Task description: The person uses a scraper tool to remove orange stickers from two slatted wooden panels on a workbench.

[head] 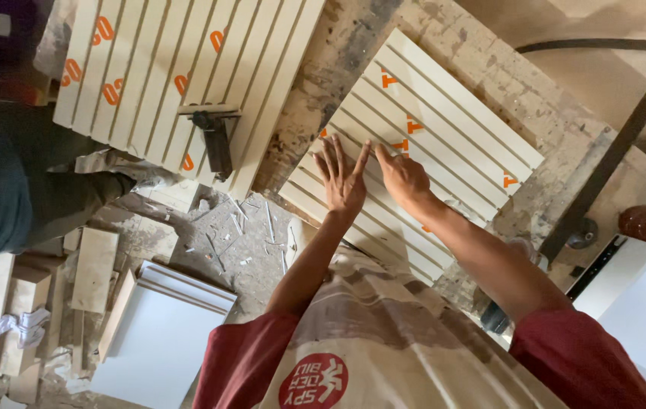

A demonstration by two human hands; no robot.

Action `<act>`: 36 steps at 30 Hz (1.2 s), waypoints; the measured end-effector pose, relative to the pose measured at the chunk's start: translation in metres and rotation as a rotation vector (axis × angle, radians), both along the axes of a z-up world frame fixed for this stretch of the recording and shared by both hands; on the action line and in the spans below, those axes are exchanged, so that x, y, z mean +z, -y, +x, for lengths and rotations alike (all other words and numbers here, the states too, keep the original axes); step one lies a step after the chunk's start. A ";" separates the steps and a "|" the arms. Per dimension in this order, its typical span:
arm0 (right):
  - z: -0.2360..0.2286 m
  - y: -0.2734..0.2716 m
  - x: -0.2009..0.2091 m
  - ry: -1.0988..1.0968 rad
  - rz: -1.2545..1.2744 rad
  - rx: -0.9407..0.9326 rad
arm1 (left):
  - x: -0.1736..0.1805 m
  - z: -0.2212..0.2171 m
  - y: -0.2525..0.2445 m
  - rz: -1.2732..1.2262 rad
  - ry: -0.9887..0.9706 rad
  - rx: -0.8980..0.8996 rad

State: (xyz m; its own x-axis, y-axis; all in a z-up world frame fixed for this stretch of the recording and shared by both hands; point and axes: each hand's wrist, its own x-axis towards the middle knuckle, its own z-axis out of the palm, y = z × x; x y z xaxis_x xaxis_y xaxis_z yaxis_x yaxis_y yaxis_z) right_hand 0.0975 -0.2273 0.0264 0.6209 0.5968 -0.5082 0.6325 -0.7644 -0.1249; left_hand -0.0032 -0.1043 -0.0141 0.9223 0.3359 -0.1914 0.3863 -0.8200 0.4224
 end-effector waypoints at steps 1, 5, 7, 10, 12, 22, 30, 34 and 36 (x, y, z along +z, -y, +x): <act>-0.001 -0.002 0.004 0.001 -0.004 -0.004 | -0.001 0.001 0.001 -0.004 0.001 -0.004; -0.003 -0.009 0.003 -0.034 0.024 -0.005 | -0.006 -0.003 0.002 0.029 -0.079 -0.008; 0.000 -0.003 -0.001 -0.039 0.030 -0.007 | -0.005 -0.002 0.005 0.050 -0.058 -0.002; 0.003 0.005 -0.001 -0.075 0.031 -0.042 | 0.007 -0.002 0.005 0.081 0.011 0.006; -0.003 0.018 0.005 -0.055 -0.009 -0.020 | 0.019 -0.008 0.014 0.048 -0.025 -0.017; -0.012 0.033 -0.004 -0.068 0.002 -0.052 | 0.024 -0.012 0.026 0.076 -0.058 -0.027; -0.013 0.062 -0.013 -0.037 0.000 -0.023 | 0.040 -0.013 0.038 0.082 -0.150 -0.066; -0.015 0.073 -0.018 -0.064 0.005 -0.053 | 0.043 -0.010 0.046 0.045 -0.168 -0.081; -0.019 0.069 -0.022 -0.049 0.030 -0.039 | 0.044 -0.013 0.043 0.024 -0.174 -0.083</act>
State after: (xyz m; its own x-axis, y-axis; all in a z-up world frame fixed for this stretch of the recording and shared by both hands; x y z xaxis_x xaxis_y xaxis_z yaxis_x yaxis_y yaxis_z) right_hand 0.0781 -0.2965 0.0048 0.6190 0.5883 -0.5204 0.5949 -0.7837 -0.1784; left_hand -0.0161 -0.1475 0.0301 0.9007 0.2664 -0.3431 0.3824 -0.8610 0.3353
